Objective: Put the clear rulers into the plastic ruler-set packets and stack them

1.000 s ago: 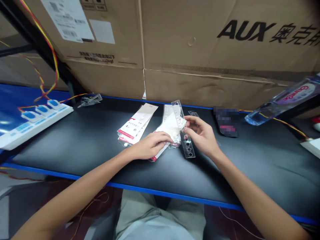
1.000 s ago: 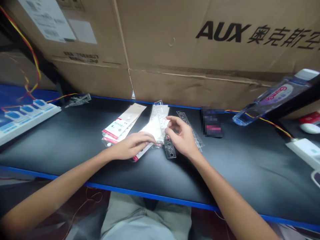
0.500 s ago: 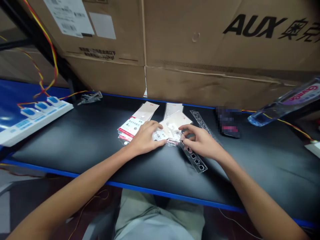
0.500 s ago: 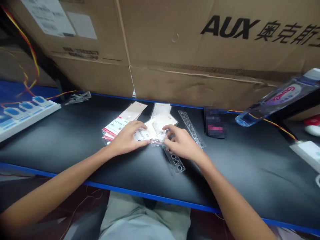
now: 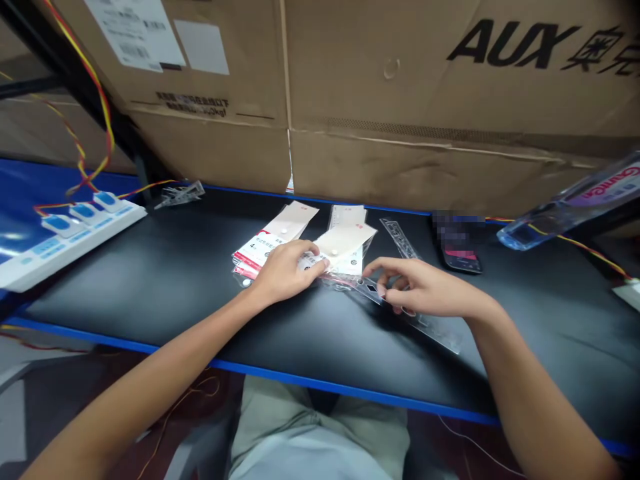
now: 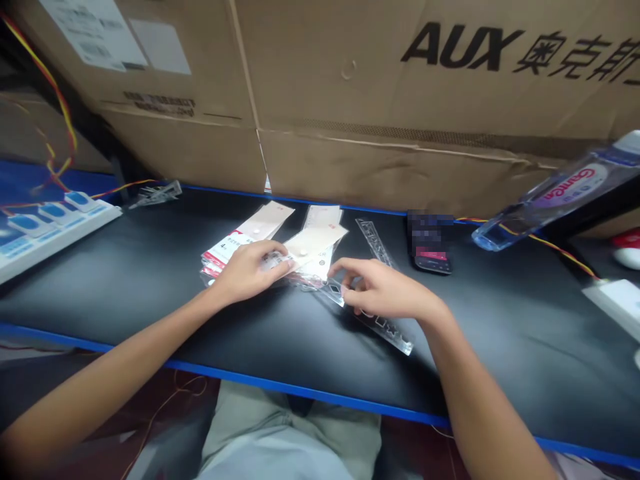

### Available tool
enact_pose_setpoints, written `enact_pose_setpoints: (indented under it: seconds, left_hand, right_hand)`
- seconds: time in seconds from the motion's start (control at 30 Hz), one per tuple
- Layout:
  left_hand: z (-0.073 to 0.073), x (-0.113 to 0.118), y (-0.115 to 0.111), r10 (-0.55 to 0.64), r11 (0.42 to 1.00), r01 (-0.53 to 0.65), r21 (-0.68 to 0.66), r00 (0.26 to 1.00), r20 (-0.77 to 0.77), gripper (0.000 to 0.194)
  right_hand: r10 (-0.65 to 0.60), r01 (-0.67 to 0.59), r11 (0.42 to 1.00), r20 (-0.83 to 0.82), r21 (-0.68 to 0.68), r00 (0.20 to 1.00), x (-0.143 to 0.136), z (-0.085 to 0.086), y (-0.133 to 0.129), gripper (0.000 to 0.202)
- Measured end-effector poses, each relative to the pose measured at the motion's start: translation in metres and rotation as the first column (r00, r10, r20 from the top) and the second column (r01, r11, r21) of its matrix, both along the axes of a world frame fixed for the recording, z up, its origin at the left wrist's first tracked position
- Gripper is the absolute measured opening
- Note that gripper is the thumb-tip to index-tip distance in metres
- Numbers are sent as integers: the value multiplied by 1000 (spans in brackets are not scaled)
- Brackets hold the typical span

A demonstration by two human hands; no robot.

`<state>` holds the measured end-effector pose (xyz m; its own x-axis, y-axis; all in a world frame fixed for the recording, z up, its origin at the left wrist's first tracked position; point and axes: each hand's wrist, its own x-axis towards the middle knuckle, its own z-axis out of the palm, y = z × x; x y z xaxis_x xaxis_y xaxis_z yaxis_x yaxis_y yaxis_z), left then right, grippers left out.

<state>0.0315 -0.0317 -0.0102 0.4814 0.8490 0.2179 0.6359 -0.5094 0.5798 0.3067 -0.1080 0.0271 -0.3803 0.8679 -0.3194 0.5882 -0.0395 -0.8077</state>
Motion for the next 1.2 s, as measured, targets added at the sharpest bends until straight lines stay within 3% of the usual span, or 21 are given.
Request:
enact_pose_setpoints:
  seconds: [0.2,0.4,0.53,0.67,0.73,0.8,0.87,0.93,1.0,1.13,1.2]
  left_hand:
    - [0,-1,-1,-15,999,15,35,1000,1,29]
    - [-5,1,-6,4,997,-5,72,1000,5,31]
    - [-4,1,-7,17,995,-18,98,1000,14,31]
    - [-1,1,-9,45,993,-46,111,999,10,29]
    - [1,1,-10,58,992,-58,116,998,-1,29]
    - [1,1,-12,67,991,-65,120,998,-14,30]
    - [1,1,-12,70,990,-66,122,997,-26,30]
    - [2,1,-12,68,991,-63,117,997,-35,30]
    - [2,1,-12,73,992,-68,108,997,-38,30]
    - [4,2,-12,90,992,-88,92,996,-26,31]
    - [4,3,-14,91,993,-89,80,996,-23,30]
  right_hand:
    - [-152,147,988,-172,-43,973,-15,-2,2,30]
    - [-385,348,923,-444,-166,809,-36,-11,6,22]
    - [-384,306,923,-533,-233,754,-31,-10,6,32]
    - [-209,79,972,-653,-222,728,-26,-8,2,68]
    - [-118,-1,985,-682,-171,722,-27,-7,-1,86]
    - [-41,10,999,-632,-53,773,-33,-7,-5,96]
    - [38,37,989,-483,144,875,-41,-6,-11,99]
    - [130,-10,937,-322,348,938,-53,-6,-18,95]
    - [235,-89,866,-242,493,941,-65,-9,-24,80]
    - [333,-152,729,-152,668,931,-83,-24,-31,22]
    - [304,-115,688,-140,716,942,-85,-31,-31,19]
